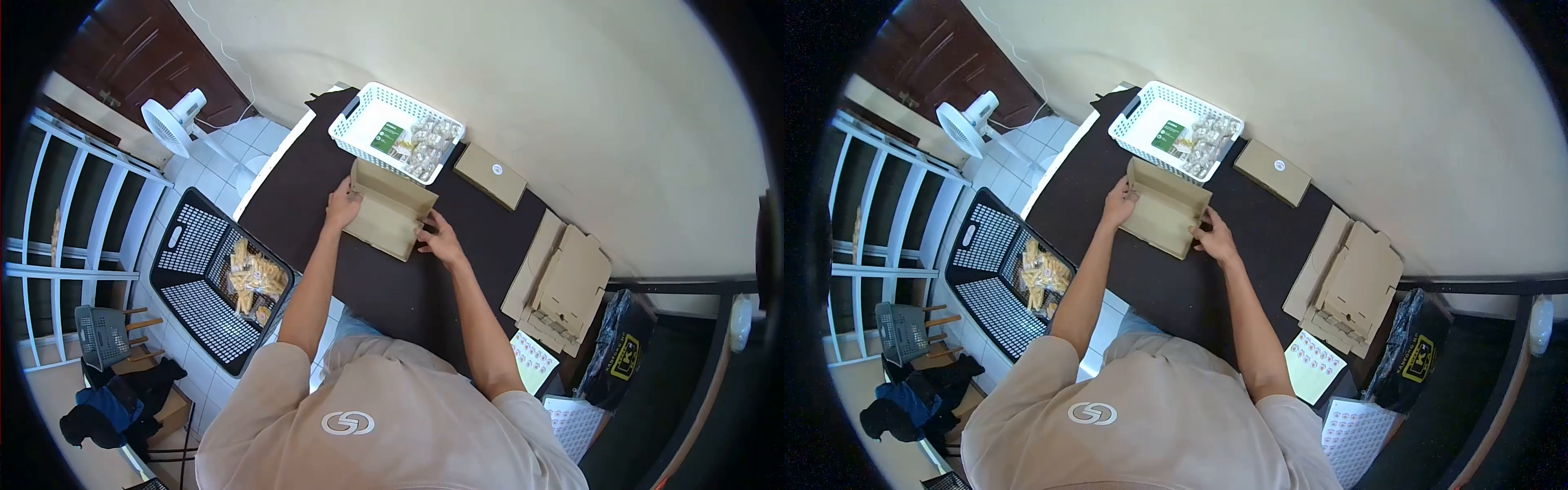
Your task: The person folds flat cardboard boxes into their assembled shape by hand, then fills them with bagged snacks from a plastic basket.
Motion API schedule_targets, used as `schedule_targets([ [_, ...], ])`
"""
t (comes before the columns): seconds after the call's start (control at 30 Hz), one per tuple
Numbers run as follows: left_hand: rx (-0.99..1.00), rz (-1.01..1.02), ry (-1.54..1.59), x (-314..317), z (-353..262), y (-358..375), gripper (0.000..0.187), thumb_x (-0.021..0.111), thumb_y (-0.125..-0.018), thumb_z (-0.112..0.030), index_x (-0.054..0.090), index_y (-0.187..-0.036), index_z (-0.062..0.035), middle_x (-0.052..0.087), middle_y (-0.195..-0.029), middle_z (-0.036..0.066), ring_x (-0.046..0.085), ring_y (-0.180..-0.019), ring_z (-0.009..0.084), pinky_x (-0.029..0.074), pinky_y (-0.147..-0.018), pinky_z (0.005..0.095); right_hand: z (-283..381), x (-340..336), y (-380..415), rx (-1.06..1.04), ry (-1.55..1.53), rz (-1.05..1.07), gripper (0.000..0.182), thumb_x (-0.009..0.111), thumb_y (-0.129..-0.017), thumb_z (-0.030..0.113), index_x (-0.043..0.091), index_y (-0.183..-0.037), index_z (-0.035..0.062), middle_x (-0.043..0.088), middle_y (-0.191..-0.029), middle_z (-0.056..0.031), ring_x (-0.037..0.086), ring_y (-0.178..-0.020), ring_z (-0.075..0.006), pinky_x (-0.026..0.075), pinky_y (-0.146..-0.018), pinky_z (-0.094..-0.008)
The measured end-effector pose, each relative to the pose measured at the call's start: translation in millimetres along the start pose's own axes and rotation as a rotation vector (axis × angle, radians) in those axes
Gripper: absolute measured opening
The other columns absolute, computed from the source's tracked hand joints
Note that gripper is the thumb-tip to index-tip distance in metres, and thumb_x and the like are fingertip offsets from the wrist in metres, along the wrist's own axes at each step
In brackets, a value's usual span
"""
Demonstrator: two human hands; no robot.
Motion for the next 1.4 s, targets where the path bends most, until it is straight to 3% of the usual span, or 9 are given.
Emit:
schedule_targets([
  [0.2, -0.059, -0.069, -0.168, -56.7, 1.3, -40.2, 0.06, 0.063, -0.086, -0.02, 0.045, -0.144, -0.0217, 0.061, -0.131, 0.012, 0.05, -0.127, 0.0372, 0.034, -0.103, 0.0605, 20.0, 56.3, -39.8, 0.003, 0.114, 0.051, 0.079, 0.075, -0.081, 0.014, 0.035, -0.148, 0.005, 0.049, -0.138, -0.016, 0.062, -0.104, -0.0235, 0.059, -0.071, -0.0313],
  [0.33, -0.025, -0.087, -0.145, -87.3, 2.0, -67.4, 0.062, 0.062, -0.086, -0.014, 0.043, -0.145, -0.0149, 0.057, -0.134, 0.018, 0.054, -0.123, 0.0364, 0.043, -0.101, 0.0504, 31.9, 87.0, -72.0, -0.044, -0.069, -0.022, 0.074, 0.071, -0.086, 0.014, 0.033, -0.149, 0.0039, 0.056, -0.133, -0.0133, 0.064, -0.101, -0.0187, 0.052, -0.085, -0.0335],
  [0.43, 0.034, -0.115, 0.01, -95.9, 9.0, -81.4, 0.065, 0.064, -0.085, -0.009, 0.04, -0.146, -0.0115, 0.052, -0.135, 0.024, 0.057, -0.118, 0.0351, 0.047, -0.098, 0.0434, 40.5, 79.0, -84.9, -0.052, 0.093, -0.183, 0.062, 0.072, -0.083, 0.019, 0.05, -0.139, 0.0033, 0.063, -0.123, -0.0181, 0.067, -0.1, -0.026, 0.053, -0.084, -0.0372],
  [0.6, -0.004, -0.207, 0.107, -114.9, 16.8, -67.9, 0.07, 0.068, -0.085, -0.006, 0.037, -0.147, -0.0107, 0.052, -0.13, 0.025, 0.055, -0.118, 0.0331, 0.048, -0.096, 0.0406, 82.7, -8.6, -75.5, -0.005, 0.248, -0.544, 0.02, 0.07, -0.082, 0.018, 0.072, -0.088, -0.0004, 0.072, -0.078, -0.0144, 0.072, -0.075, -0.0239, 0.055, -0.07, -0.0367],
  [0.7, 0.031, -0.364, 0.304, -130.3, 25.6, -43.8, 0.062, 0.066, -0.089, -0.008, 0.039, -0.144, -0.0093, 0.054, -0.126, 0.021, 0.055, -0.116, 0.0281, 0.048, -0.094, 0.0381, 95.9, -71.1, -91.0, -0.057, 0.425, -0.863, 0.033, 0.076, -0.079, 0.032, 0.073, -0.086, 0.0005, 0.072, -0.08, -0.0165, 0.07, -0.078, -0.0302, 0.053, -0.075, -0.0391],
  [0.83, 0.007, -0.52, 0.417, -147.8, 34.0, -4.4, 0.046, 0.063, -0.092, -0.008, 0.046, -0.135, -0.0071, 0.057, -0.115, 0.015, 0.055, -0.108, 0.0221, 0.046, -0.089, 0.0335, 115.9, -82.8, -118.9, 0.058, 0.59, -0.922, 0.04, 0.078, -0.075, 0.04, 0.075, -0.088, 0.0018, 0.073, -0.08, -0.014, 0.071, -0.079, -0.0266, 0.053, -0.076, -0.0363],
  [1.0, 0.016, -0.553, 0.507, -147.9, 34.9, 31.6, 0.035, 0.059, -0.095, -0.005, 0.049, -0.128, -0.0035, 0.058, -0.105, 0.009, 0.055, -0.098, 0.0171, 0.045, -0.085, 0.0287, 112.1, -80.6, -140.7, 0.003, 0.609, -0.972, 0.029, 0.075, -0.076, 0.029, 0.074, -0.086, 0.0021, 0.072, -0.081, -0.0147, 0.07, -0.078, -0.0271, 0.054, -0.079, -0.0365],
  [1.13, 0.084, -0.486, 0.523, -144.0, -5.9, 37.3, 0.025, 0.057, -0.096, -0.003, 0.052, -0.12, 0.0, 0.058, -0.104, 0.007, 0.055, -0.093, 0.0132, 0.045, -0.082, 0.0248, 130.5, -67.2, -122.0, -0.269, 0.405, -0.78, 0.019, 0.07, -0.08, 0.018, 0.071, -0.088, 0.0011, 0.07, -0.077, -0.0112, 0.068, -0.074, -0.0232, 0.053, -0.072, -0.0351],
  [1.4, 0.517, 0.227, 0.487, -77.8, -229.4, 59.7, 0.041, 0.069, -0.086, -0.003, 0.057, -0.125, 0.0019, 0.059, -0.12, 0.01, 0.057, -0.11, 0.017, 0.045, -0.093, 0.0307, 217.5, -14.9, 43.0, -0.449, 0.025, -0.285, 0.007, 0.064, -0.089, 0.003, 0.068, -0.091, -0.0035, 0.067, -0.079, -0.0035, 0.062, -0.074, -0.0086, 0.051, -0.068, -0.0241],
])
Point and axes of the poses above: each hand's wrist, its own y-axis away from the middle knuckle, its own x-axis out of the palm, z = x × y, the point moved 9 cm from there along -y, towards the middle knuckle
